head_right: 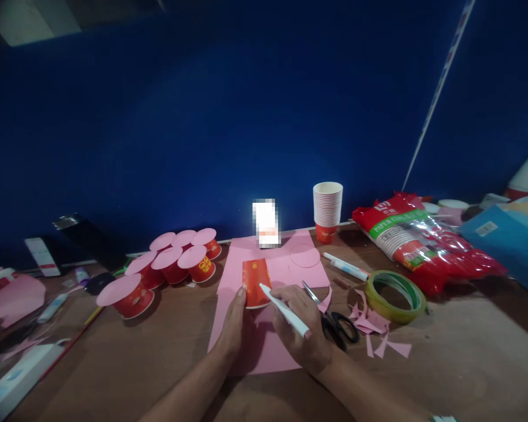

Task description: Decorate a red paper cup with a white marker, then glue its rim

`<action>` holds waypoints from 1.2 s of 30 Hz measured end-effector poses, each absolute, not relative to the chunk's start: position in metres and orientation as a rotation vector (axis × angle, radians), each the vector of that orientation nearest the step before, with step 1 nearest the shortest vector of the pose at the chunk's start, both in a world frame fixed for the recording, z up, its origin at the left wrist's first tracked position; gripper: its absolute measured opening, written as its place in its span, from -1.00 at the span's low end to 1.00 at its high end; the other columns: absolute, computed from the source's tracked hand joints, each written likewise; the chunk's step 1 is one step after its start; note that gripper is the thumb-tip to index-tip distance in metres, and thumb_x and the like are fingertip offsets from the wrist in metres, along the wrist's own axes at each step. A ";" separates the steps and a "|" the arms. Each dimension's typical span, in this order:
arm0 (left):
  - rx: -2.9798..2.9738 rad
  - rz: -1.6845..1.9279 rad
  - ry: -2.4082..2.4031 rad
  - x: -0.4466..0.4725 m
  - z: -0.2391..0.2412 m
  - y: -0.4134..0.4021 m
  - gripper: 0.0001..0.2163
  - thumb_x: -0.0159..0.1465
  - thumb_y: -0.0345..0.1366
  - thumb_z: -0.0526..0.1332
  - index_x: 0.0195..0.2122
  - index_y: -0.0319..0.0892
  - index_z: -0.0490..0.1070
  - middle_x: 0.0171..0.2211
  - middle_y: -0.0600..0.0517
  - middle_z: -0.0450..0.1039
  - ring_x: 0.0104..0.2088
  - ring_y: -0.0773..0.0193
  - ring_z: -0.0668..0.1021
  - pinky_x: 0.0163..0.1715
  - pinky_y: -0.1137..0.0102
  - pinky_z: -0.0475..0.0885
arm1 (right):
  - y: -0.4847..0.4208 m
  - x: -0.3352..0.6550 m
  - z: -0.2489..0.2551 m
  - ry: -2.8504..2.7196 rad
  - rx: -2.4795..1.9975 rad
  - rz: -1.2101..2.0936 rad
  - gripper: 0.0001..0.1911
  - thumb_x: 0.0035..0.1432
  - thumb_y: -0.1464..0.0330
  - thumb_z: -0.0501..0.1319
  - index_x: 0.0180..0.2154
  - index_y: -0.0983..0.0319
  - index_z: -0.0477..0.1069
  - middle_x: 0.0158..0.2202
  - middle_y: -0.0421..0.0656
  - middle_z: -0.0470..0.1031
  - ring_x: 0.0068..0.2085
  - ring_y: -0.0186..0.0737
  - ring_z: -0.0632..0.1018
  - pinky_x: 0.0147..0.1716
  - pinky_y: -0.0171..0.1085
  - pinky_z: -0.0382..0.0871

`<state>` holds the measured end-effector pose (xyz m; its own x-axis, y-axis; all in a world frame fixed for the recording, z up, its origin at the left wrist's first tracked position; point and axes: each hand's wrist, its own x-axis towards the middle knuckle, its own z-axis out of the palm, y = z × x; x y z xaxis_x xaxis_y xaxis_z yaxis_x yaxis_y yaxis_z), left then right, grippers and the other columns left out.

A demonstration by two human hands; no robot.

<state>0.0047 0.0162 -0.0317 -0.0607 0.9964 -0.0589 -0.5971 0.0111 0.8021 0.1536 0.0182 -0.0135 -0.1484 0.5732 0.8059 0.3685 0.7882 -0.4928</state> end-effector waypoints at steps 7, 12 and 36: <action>0.742 1.467 0.832 0.004 -0.029 0.015 -0.65 0.25 -0.04 0.22 -0.10 -0.19 0.51 -0.08 -0.08 0.57 0.06 0.06 0.51 0.14 0.14 0.34 | 0.020 0.155 -0.014 -1.784 -0.737 0.237 -0.84 0.29 0.41 0.06 -0.12 0.19 0.37 -0.27 -0.08 0.51 -0.23 -0.13 0.55 -0.20 -0.15 0.46; 0.804 1.443 0.851 0.002 -0.028 0.014 -0.67 0.30 -0.05 0.16 -0.10 -0.18 0.51 -0.08 -0.07 0.56 0.03 0.08 0.52 0.13 0.17 0.34 | 0.021 0.156 -0.018 -1.797 -0.730 0.255 -0.83 0.30 0.40 0.06 -0.11 0.19 0.37 -0.24 -0.08 0.51 -0.20 -0.12 0.55 -0.21 -0.14 0.46; 0.811 1.439 0.894 0.000 -0.029 0.014 -0.64 0.25 0.00 0.21 -0.11 -0.16 0.50 -0.13 -0.06 0.57 -0.03 0.08 0.54 0.07 0.19 0.38 | 0.018 0.153 -0.008 -1.772 -0.732 0.189 -0.84 0.28 0.45 0.08 -0.14 0.19 0.37 -0.29 -0.10 0.52 -0.25 -0.17 0.56 -0.23 -0.18 0.48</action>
<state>0.0003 0.0139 -0.0295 -0.0594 0.9980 -0.0223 -0.4625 -0.0078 0.8866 0.1529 0.0175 -0.0080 -0.1537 0.5635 0.8117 0.3793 0.7922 -0.4782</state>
